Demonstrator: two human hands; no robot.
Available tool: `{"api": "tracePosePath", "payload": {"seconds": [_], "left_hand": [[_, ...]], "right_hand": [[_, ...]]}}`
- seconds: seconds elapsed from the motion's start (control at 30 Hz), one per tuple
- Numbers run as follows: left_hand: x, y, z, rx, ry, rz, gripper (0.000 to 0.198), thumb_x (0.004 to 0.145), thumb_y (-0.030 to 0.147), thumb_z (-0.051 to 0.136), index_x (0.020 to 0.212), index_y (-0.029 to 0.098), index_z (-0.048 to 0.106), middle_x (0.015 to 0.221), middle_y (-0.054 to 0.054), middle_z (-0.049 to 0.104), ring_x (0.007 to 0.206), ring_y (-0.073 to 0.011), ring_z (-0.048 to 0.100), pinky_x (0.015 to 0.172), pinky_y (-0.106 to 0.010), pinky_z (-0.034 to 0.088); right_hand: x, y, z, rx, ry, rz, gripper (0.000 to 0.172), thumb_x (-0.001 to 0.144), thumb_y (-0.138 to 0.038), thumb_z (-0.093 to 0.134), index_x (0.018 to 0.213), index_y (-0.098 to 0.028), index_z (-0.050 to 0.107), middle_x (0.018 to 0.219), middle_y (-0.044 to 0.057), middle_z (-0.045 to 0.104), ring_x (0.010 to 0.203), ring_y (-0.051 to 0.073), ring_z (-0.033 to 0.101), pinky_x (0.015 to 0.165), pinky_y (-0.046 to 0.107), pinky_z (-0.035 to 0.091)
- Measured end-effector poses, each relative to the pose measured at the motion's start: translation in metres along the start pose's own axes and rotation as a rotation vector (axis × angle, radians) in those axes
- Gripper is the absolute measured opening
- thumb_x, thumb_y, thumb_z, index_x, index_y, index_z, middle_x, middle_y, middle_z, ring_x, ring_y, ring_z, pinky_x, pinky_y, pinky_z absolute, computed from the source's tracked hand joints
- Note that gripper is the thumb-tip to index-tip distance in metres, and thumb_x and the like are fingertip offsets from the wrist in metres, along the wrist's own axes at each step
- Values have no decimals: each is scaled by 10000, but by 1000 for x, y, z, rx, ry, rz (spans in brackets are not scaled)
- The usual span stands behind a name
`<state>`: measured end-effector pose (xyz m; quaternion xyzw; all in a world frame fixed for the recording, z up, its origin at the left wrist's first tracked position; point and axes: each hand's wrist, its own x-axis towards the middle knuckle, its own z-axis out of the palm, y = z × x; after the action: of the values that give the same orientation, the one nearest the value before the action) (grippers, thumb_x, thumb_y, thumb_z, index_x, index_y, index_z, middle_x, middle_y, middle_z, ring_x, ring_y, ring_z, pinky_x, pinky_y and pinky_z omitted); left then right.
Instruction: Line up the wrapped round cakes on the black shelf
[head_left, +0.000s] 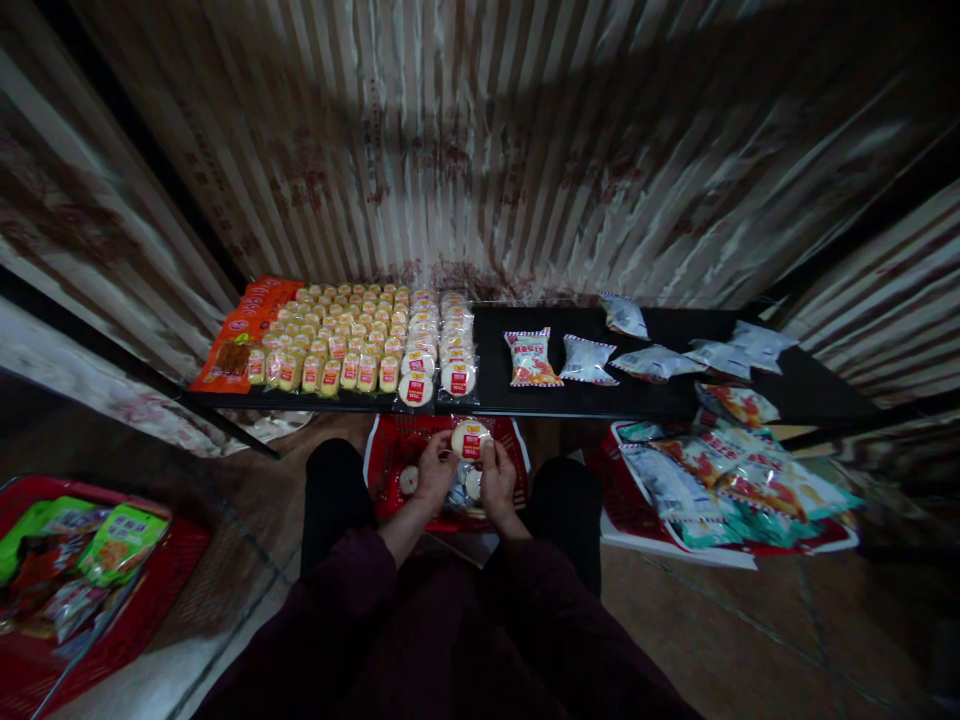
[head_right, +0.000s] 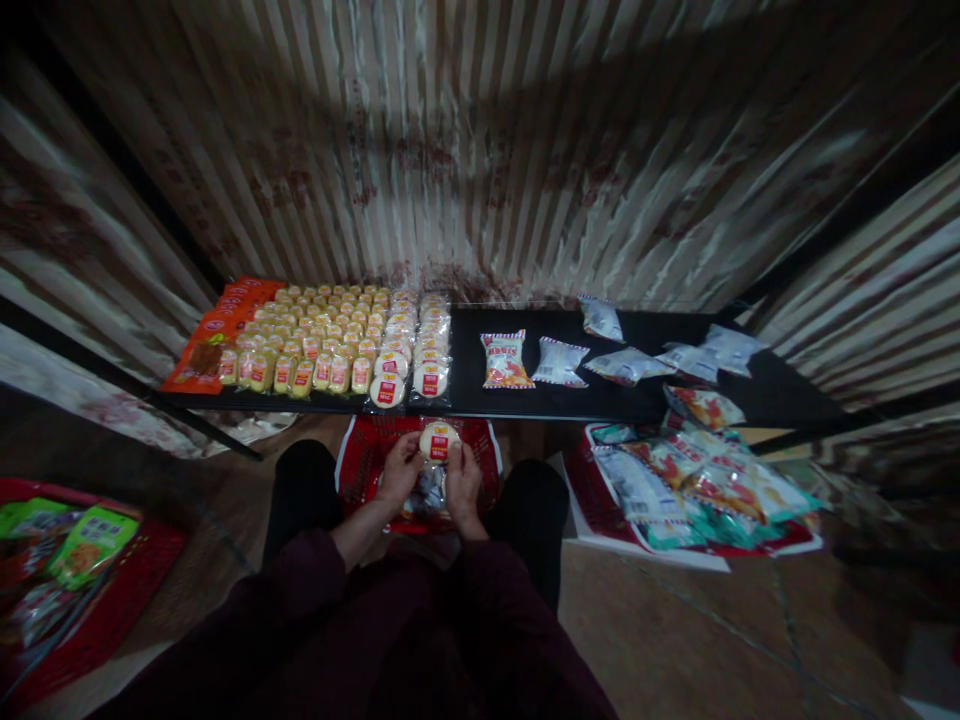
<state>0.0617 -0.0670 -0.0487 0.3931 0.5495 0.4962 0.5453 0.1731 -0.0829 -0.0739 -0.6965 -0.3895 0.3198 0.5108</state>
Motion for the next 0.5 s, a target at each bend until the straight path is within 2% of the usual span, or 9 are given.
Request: {"api": "tracePosePath", "payload": {"seconds": [0.3,0.5], "left_hand": [[14,5,0,53,4,127,339,710,55,543,1016,184,614,927,-49,667,851,-151,613,830,-286,476],[20,16,8,21,-11,137,297,740,87,561,1014,186,617,977,-61,677,874,-164,627,826,-285,490]], "right_hand": [[10,-15,5,-9,-19,-50,514,837,-604,375,961,-188,651,828,52,703,737,197,599,676,284,458],[18,-29,6,34,-10,-81,523,838,-607,380,977,-171,632,875,71,690,751,197,601,689,288,464]]}}
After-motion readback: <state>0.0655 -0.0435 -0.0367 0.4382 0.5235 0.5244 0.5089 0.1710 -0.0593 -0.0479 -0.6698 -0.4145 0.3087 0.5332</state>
